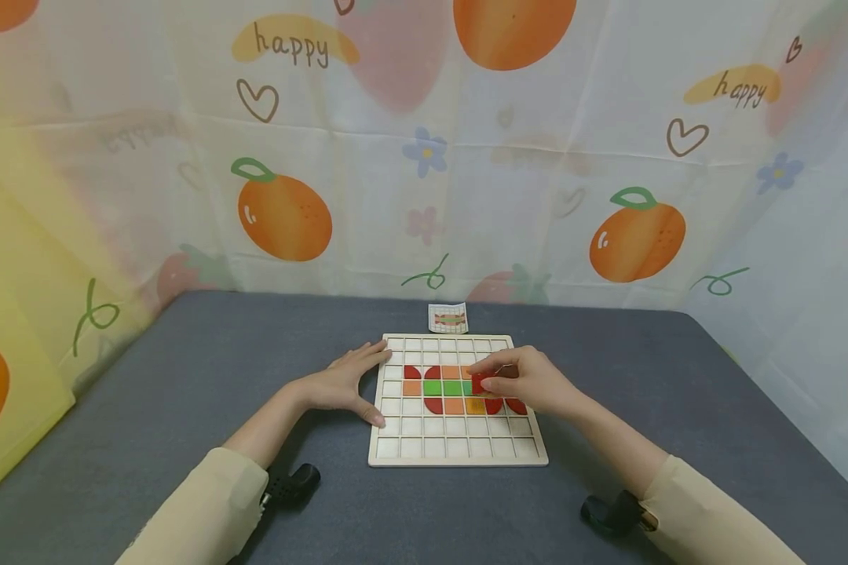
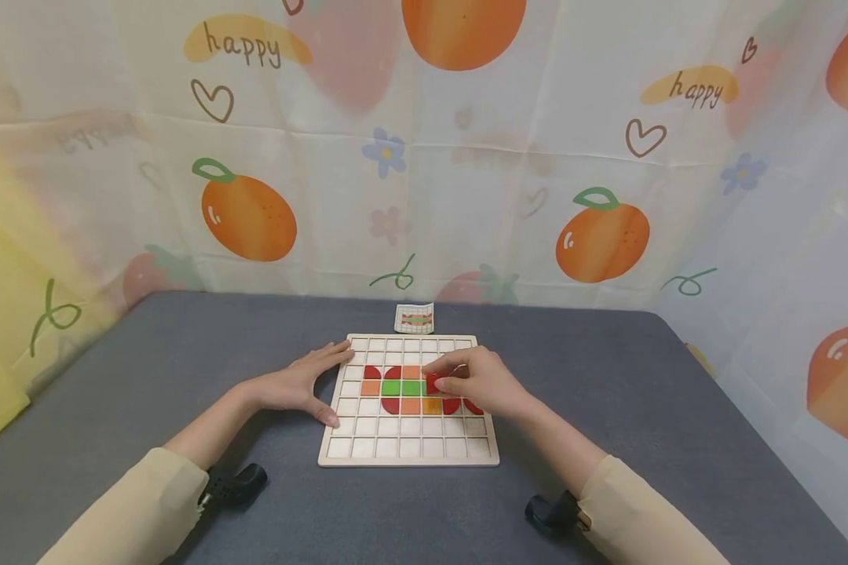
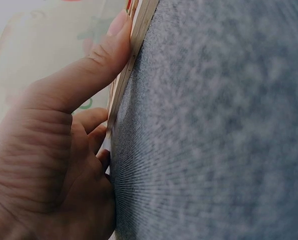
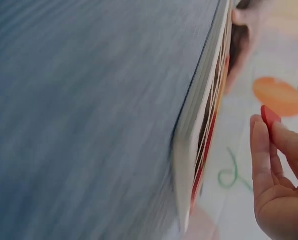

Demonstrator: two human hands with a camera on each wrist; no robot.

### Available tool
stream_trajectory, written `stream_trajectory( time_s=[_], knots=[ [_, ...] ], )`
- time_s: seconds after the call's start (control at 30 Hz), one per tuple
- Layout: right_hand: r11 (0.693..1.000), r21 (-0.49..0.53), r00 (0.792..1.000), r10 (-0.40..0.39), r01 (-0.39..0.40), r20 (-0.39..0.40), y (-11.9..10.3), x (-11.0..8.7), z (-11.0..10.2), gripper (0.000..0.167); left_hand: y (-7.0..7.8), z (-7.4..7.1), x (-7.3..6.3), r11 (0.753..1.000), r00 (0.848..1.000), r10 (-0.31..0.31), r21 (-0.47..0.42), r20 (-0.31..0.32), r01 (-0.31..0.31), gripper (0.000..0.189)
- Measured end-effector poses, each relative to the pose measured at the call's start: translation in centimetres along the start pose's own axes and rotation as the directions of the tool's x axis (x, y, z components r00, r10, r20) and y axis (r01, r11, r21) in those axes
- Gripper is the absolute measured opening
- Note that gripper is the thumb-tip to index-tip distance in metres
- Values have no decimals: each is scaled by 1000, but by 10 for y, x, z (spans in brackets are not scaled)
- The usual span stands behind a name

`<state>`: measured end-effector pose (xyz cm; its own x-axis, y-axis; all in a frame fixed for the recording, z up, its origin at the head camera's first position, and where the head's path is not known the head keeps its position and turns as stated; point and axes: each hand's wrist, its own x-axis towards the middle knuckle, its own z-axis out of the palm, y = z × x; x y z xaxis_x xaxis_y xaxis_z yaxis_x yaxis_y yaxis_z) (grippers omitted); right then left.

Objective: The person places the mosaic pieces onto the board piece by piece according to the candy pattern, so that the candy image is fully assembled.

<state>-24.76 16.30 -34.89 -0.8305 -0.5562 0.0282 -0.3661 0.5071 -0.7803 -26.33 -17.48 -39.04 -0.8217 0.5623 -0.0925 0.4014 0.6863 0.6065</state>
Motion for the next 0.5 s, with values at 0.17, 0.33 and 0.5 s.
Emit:
stream_trajectory(
  time_s=[0.17,0.33,0.5],
  knots=[
    [998,51,999,25,-24,-30,-14,14,20,24,0,0,2,1000,1000,-5,0,4,5,118],
    [996,60,996,63,-59,-69,-25,27,39,16,0,0,4,1000,1000,-17,0,1,17,116],
    [998,15,996,55,-54,-63,-32,39,54,12,0,1,3,1000,1000,-22,2,-1,22,116]
  ],
)
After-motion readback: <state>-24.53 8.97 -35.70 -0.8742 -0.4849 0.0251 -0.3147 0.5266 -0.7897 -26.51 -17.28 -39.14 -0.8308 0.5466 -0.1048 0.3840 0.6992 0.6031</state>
